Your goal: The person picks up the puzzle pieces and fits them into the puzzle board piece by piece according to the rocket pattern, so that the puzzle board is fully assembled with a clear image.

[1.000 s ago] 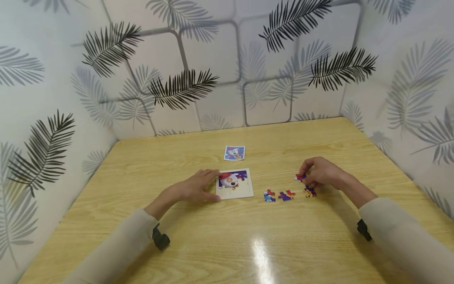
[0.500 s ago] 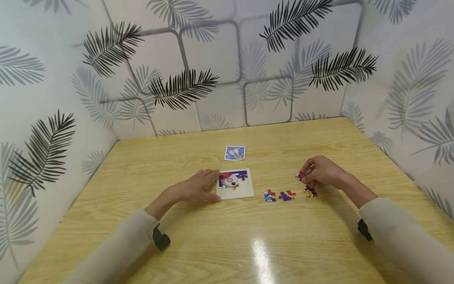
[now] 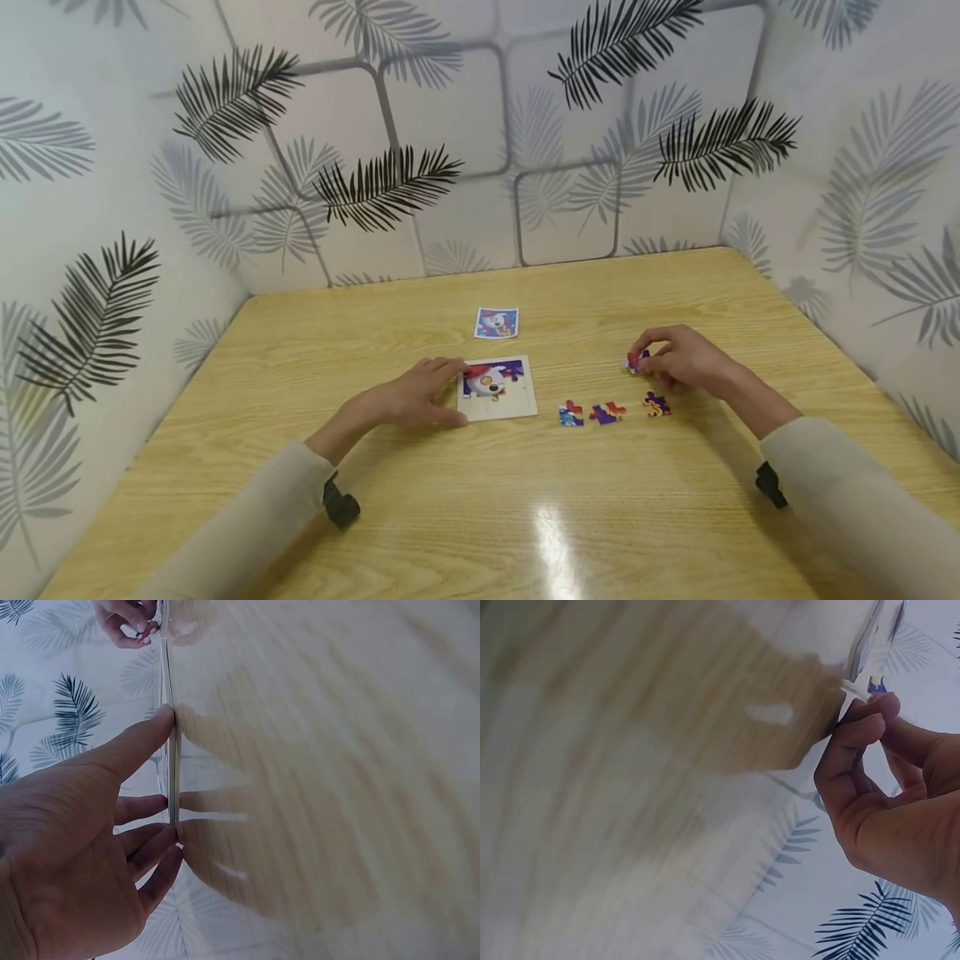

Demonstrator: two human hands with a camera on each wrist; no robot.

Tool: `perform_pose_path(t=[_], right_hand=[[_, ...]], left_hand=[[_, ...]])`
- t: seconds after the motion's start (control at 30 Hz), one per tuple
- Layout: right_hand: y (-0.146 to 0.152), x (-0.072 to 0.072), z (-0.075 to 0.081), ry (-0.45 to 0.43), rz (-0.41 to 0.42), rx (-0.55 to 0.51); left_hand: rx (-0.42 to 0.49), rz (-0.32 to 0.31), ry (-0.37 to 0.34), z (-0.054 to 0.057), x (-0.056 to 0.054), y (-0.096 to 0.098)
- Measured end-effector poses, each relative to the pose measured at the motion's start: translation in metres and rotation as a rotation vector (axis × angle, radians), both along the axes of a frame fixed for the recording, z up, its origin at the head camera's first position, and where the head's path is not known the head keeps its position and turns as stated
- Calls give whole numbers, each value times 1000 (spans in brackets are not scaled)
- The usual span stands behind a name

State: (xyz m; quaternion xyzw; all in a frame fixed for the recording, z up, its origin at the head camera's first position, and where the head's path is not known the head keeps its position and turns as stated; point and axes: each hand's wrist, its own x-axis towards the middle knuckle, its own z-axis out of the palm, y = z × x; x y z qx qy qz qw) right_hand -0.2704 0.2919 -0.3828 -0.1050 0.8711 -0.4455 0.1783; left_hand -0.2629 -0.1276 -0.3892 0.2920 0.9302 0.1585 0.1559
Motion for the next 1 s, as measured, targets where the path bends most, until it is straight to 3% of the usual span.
perform_pose_path(t=[0.23, 0.57, 0.83, 1.0], right_hand=[[-1, 0, 0, -7, 5, -22], [-4, -2, 3, -9, -81, -37], [-11, -5, 7, 14, -99, -33], [-18, -5, 12, -17, -93, -60]], left_hand=[[3, 1, -3, 0, 0, 0], [0, 7, -8, -2, -1, -1], [-13, 8, -5, 0, -2, -1], [-8, 0, -2, -2, -2, 0]])
